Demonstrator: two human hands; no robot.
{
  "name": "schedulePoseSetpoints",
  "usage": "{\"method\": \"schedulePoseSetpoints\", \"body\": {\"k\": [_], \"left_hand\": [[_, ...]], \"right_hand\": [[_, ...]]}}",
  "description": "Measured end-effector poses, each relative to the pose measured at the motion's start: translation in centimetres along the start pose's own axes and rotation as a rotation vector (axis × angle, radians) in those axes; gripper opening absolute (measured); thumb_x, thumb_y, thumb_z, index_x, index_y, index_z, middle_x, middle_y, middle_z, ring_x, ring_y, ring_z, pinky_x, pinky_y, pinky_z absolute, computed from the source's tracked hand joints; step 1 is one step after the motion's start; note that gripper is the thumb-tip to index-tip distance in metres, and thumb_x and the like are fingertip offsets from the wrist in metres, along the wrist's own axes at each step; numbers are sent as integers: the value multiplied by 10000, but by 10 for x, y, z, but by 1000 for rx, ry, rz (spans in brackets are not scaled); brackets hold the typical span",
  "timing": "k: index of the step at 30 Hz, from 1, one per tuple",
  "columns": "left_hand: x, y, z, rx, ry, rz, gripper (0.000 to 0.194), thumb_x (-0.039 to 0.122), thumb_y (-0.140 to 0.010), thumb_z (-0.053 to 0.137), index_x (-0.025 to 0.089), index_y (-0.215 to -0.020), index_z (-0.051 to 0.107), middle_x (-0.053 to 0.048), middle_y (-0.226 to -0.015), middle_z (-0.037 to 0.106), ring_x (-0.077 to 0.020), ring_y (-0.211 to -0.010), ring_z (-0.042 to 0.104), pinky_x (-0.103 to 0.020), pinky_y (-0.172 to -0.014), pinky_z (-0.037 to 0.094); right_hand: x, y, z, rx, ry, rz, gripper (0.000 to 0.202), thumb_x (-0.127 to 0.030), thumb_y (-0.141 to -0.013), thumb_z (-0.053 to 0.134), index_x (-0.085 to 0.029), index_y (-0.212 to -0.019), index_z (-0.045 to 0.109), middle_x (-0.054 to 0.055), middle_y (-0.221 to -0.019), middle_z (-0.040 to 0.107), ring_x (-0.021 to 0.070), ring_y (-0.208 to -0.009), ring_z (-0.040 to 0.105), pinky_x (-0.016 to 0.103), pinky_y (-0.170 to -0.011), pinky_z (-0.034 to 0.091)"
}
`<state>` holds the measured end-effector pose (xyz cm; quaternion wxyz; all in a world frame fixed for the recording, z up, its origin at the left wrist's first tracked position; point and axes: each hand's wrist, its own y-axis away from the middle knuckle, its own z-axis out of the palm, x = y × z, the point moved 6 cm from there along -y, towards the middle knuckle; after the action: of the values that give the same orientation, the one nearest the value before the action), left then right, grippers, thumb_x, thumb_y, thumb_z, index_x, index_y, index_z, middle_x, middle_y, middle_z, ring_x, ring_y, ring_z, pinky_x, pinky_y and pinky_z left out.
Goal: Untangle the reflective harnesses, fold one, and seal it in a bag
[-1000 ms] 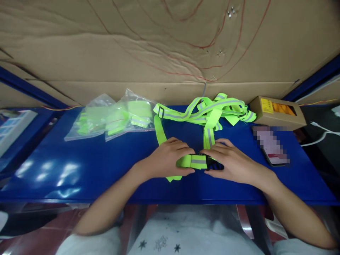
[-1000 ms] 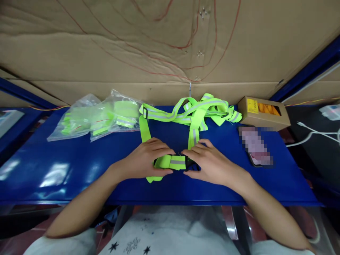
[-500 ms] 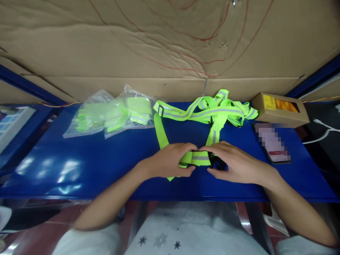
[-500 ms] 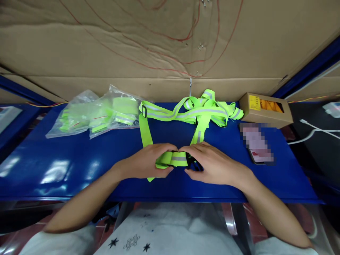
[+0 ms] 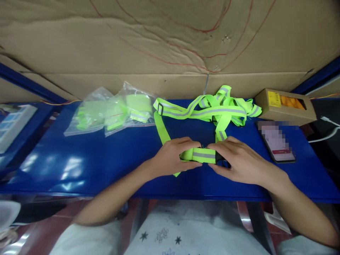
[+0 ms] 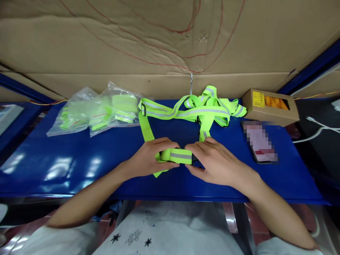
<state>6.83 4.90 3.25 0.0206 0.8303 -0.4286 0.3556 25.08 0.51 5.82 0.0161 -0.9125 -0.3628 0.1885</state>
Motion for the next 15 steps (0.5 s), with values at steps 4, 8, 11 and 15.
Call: {"method": "schedulePoseSetpoints", "body": {"k": [4, 8, 11, 15], "left_hand": [[4, 1, -1, 62, 34, 84, 444, 445, -897, 781, 172, -1233, 685, -97, -1098, 758, -204, -952, 754, -300, -822, 593], [13, 8, -6, 23, 65, 120, 395, 398, -905, 771, 178, -1222, 687, -90, -1088, 774, -185, -932, 765, -275, -801, 606], [21, 15, -10, -9, 4, 134, 374, 394, -893, 771, 186, -1195, 699, -79, -1064, 784, -192, -900, 767, -291, -796, 616], [25, 18, -3, -33, 72, -11, 390, 342, -869, 771, 200, -1221, 682, -74, -1132, 777, -200, -973, 767, -298, -846, 623]], "right_hand": [[-3, 1, -3, -26, 39, -12, 356, -330, -1032, 565, -116, -1313, 609, 124, -1031, 736, 276, -915, 707, 421, -863, 455], [-11, 8, -4, -67, 51, -16, 328, -331, -1029, 540, -139, -1279, 632, 124, -1045, 721, 282, -932, 683, 436, -889, 436], [-16, 12, -2, -97, 28, -9, 307, -336, -1018, 548, -160, -1253, 639, 99, -1006, 703, 266, -894, 657, 438, -885, 433], [-19, 10, 3, -81, -35, 11, 247, -291, -970, 574, -158, -1165, 647, 93, -989, 670, 266, -894, 638, 426, -855, 464]]}}
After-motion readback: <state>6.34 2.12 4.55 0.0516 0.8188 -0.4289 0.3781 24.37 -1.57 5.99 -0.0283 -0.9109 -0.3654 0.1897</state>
